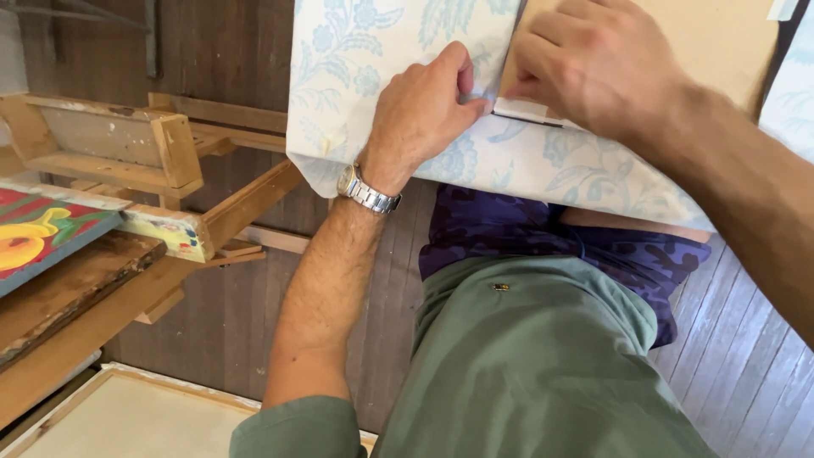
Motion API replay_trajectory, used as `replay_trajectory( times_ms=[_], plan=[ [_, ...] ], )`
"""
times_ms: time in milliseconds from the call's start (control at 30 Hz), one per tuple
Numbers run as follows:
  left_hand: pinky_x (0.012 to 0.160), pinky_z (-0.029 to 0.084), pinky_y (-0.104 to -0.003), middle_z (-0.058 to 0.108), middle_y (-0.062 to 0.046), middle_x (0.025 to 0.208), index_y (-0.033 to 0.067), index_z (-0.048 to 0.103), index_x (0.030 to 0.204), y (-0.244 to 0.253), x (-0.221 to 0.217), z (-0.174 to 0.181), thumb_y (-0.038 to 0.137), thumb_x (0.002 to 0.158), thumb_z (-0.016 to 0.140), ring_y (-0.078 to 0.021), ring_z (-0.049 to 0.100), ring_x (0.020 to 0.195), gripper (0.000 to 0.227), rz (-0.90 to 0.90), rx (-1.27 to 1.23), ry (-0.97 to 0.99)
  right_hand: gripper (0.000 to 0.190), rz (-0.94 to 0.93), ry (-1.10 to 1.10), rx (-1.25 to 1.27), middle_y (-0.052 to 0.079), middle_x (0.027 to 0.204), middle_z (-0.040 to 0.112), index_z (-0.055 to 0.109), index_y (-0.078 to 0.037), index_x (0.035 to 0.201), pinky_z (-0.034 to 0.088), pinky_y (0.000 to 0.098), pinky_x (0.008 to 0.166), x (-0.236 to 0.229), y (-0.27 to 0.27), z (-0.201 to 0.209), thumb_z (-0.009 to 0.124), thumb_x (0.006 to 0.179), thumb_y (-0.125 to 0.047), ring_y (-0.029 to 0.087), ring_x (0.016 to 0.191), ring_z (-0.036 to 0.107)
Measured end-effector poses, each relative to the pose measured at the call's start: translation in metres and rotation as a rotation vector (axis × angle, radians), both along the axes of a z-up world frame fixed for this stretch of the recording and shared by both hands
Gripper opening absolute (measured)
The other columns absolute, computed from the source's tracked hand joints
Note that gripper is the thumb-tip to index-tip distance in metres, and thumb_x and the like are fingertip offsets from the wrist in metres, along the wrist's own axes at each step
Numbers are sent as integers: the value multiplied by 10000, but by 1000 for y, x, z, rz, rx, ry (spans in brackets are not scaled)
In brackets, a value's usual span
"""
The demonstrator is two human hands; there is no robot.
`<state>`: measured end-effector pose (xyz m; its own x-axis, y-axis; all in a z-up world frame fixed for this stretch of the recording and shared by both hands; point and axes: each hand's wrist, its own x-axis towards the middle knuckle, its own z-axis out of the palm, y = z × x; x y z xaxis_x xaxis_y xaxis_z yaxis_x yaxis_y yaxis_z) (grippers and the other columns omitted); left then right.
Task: Securing a piece of paper to a cardboard backing board by applying small strips of masking tape around the edges.
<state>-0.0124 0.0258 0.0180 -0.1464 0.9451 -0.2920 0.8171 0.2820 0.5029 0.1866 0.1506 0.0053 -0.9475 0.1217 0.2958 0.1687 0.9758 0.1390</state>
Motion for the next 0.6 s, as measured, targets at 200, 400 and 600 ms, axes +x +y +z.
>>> replay_trajectory(
  times_ms=[200,400,600],
  plan=[
    [493,415,-358,594,70,634,196,511,898,3,-2,0,384,909,781,-150,538,529,328,6,-12,-13,373,156,-116,-134,-15,831,606,589,-184,871,547,337,759,6,27,1,646,1122,-454,211,807,626],
    [497,418,-372,609,65,641,200,517,887,4,-1,1,381,891,772,-168,557,540,312,12,-23,-14,149,183,-95,-301,-16,893,649,717,-227,953,557,355,681,-13,25,-4,760,1055,-327,204,820,645],
    [484,419,-341,593,83,621,197,518,879,2,-4,1,394,903,797,-130,526,509,342,18,-21,-22,344,87,-93,-264,-3,917,622,685,-177,946,487,397,584,-2,32,-22,713,1083,-492,226,775,619]
  ],
)
